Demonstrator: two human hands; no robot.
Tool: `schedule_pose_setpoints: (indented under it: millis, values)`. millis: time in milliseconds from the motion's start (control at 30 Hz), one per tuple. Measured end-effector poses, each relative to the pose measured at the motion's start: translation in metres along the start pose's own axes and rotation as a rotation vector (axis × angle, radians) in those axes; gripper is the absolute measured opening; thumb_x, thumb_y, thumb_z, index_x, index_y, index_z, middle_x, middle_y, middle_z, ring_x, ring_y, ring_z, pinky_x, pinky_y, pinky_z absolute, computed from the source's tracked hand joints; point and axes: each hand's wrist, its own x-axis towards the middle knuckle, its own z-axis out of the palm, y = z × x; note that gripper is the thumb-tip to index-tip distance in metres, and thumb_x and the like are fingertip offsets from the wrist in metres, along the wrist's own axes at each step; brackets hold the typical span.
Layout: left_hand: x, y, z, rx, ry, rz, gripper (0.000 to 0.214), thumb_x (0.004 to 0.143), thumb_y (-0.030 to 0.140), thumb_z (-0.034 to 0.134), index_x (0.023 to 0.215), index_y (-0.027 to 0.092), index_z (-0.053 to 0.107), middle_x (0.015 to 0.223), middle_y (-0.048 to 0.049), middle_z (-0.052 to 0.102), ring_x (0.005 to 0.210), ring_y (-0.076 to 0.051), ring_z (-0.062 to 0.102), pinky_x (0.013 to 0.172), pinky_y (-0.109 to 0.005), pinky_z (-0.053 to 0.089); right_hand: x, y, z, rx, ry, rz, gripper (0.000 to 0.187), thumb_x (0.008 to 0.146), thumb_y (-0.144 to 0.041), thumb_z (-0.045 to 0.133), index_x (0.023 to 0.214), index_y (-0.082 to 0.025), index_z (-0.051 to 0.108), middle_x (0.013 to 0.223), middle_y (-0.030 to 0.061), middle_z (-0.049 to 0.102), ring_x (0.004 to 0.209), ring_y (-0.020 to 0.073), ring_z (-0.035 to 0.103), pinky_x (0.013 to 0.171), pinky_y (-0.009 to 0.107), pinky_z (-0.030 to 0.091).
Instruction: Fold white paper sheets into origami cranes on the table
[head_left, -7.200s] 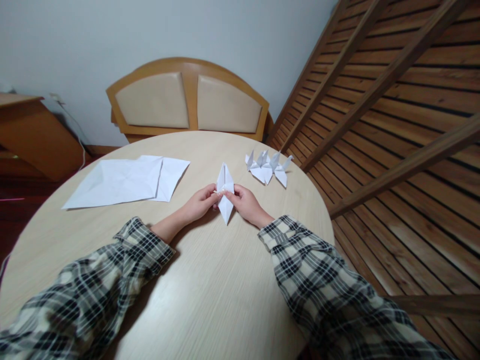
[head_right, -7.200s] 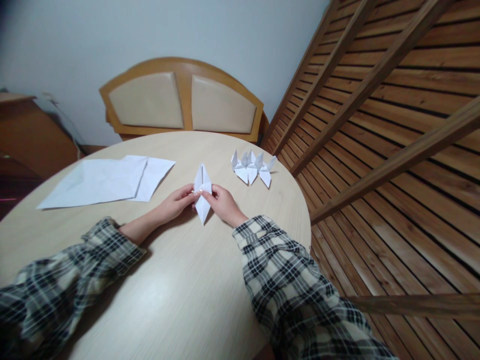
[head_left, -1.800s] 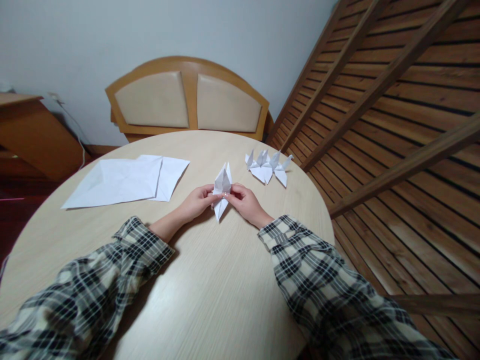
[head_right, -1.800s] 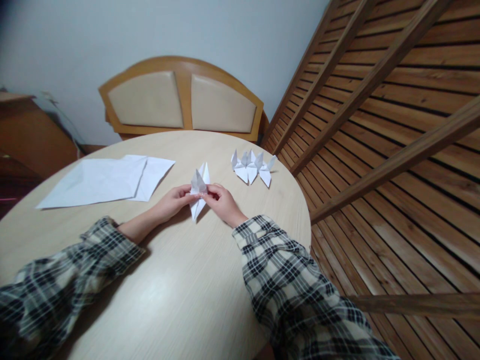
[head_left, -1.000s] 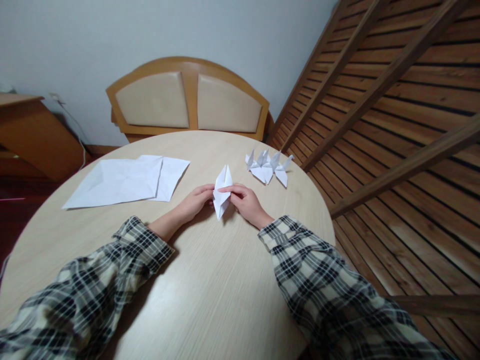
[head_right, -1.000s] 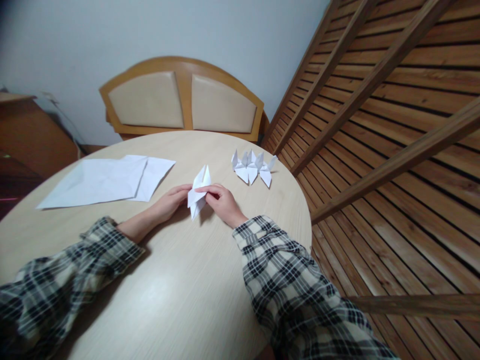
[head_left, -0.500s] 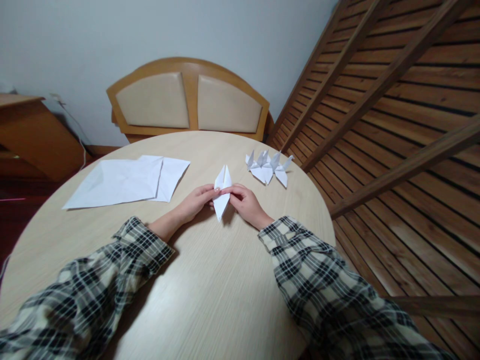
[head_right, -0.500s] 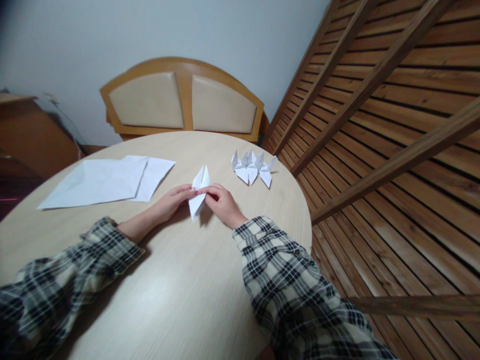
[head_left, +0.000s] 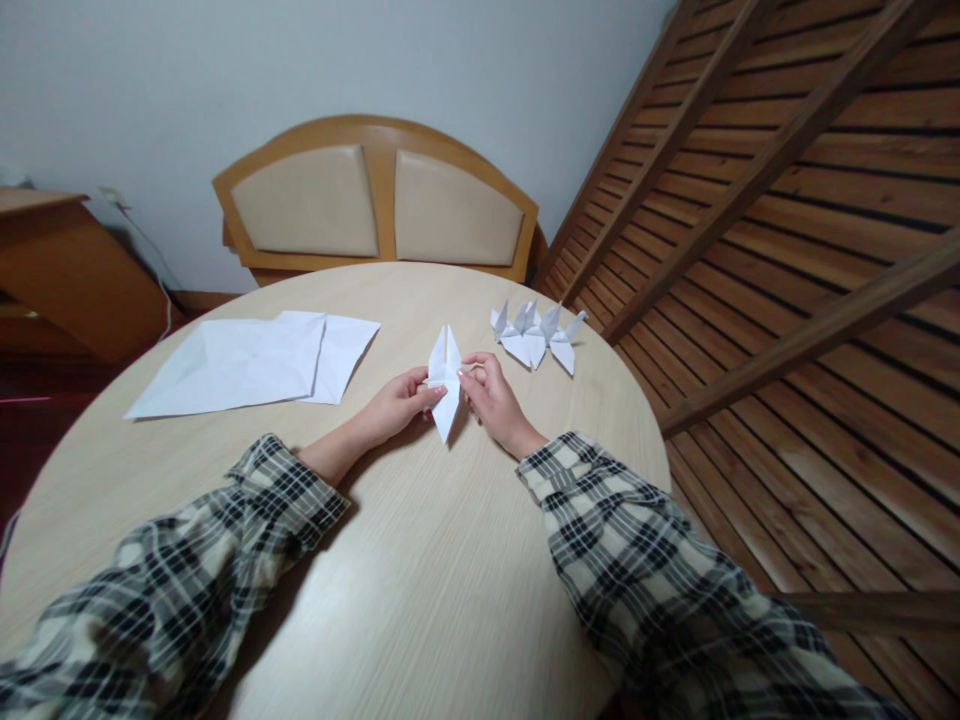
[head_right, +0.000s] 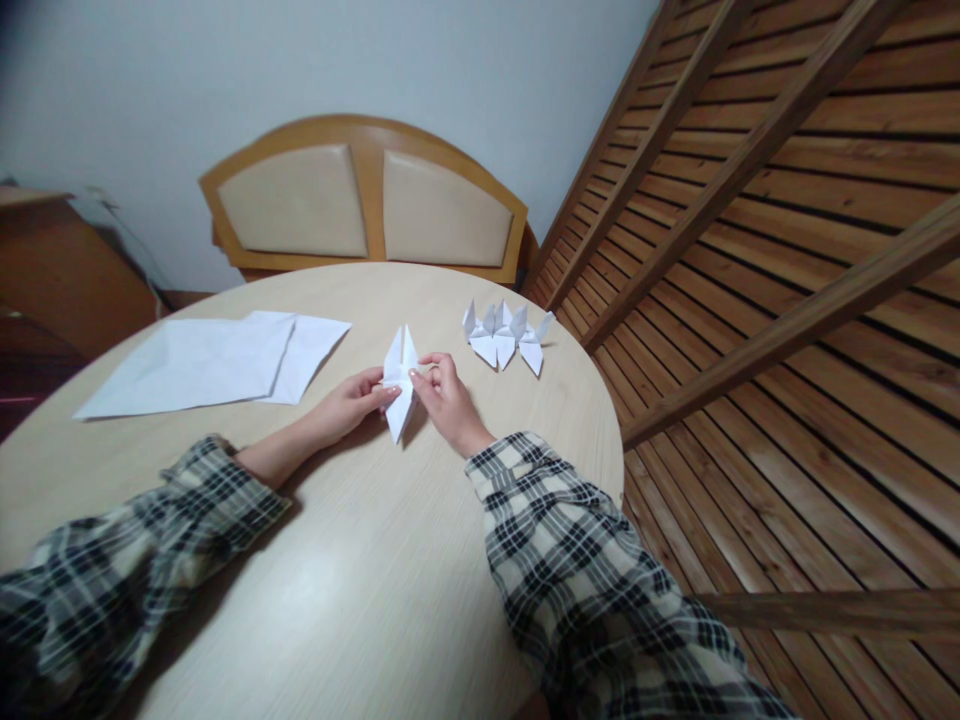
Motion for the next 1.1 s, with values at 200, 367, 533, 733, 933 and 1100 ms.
schedule_pose_setpoints:
  millis: [200, 367, 533, 733, 933, 1100]
  values:
    - [0.0001, -0.0005, 0.0012, 0.007, 0.022, 0.023, 0.028, 0.084, 0.036, 0.069, 0.097, 0.015, 0.056, 0.068, 0.0018, 0.053, 0.058, -0.01, 0.045, 0.056, -0.026, 0.034, 0.0034, 0.0029, 0.0019, -0.066, 0.003, 0.031, 0.039, 0.088, -0.062, 0.054, 0.092, -0.023, 0.045, 0.065, -0.0059, 0.047, 0.055, 0.0107, 0.044, 0.047, 0.022, 0.033]
    - [-0.0002, 0.0018, 0.0024, 0.003, 0.019, 0.031, 0.027, 0.084, 0.037, 0.068, 0.093, 0.017, 0.052, 0.067, 0.003, 0.052, 0.059, -0.011, 0.045, 0.057, -0.027, 0.034, 0.0028, 0.0006, 0.0001, -0.118, -0.059, 0.024, 0.048, 0.09, -0.066, 0.046, 0.073, -0.022, 0.047, 0.063, -0.0035, 0.044, 0.055, 0.0111, 0.041, 0.047, 0.024, 0.031]
    - [-0.001, 0.0, 0.0013, 0.033, 0.03, 0.039, 0.024, 0.086, 0.037, 0.064, 0.087, 0.018, 0.05, 0.067, 0.0033, 0.049, 0.06, -0.011, 0.043, 0.058, -0.027, 0.033, 0.0026, 0.0028, -0.0007, -0.131, -0.045, -0.018, 0.041, 0.092, -0.059, 0.048, 0.074, -0.022, 0.048, 0.063, -0.0035, 0.043, 0.057, 0.0124, 0.04, 0.05, 0.025, 0.031]
    - [-0.0014, 0.0004, 0.0012, 0.035, 0.054, 0.031, 0.023, 0.088, 0.038, 0.062, 0.085, 0.018, 0.053, 0.07, 0.0018, 0.049, 0.062, -0.012, 0.042, 0.06, -0.029, 0.033, 0.0028, 0.0022, -0.0003, -0.231, -0.01, -0.088, 0.035, 0.094, -0.047, 0.05, 0.07, -0.022, 0.046, 0.064, -0.0027, 0.043, 0.063, 0.0141, 0.043, 0.059, 0.028, 0.033]
    - [-0.0002, -0.0008, 0.0002, 0.015, 0.075, 0.023, 0.026, 0.089, 0.04, 0.062, 0.077, 0.018, 0.052, 0.065, 0.0018, 0.047, 0.059, -0.011, 0.041, 0.057, -0.028, 0.033, 0.0018, 0.001, 0.0013, -0.235, -0.002, -0.116, 0.034, 0.094, -0.044, 0.049, 0.069, -0.022, 0.043, 0.064, -0.0023, 0.043, 0.063, 0.0148, 0.043, 0.06, 0.029, 0.033]
    - [0.0009, -0.0034, -0.0012, 0.079, 0.089, 0.012, 0.028, 0.087, 0.042, 0.063, 0.077, 0.018, 0.052, 0.064, 0.0021, 0.049, 0.057, -0.011, 0.044, 0.056, -0.027, 0.033, 0.0018, 0.0, 0.0012, -0.244, 0.022, -0.117, 0.033, 0.094, -0.044, 0.046, 0.07, -0.021, 0.044, 0.065, -0.0027, 0.043, 0.063, 0.0138, 0.043, 0.059, 0.029, 0.033]
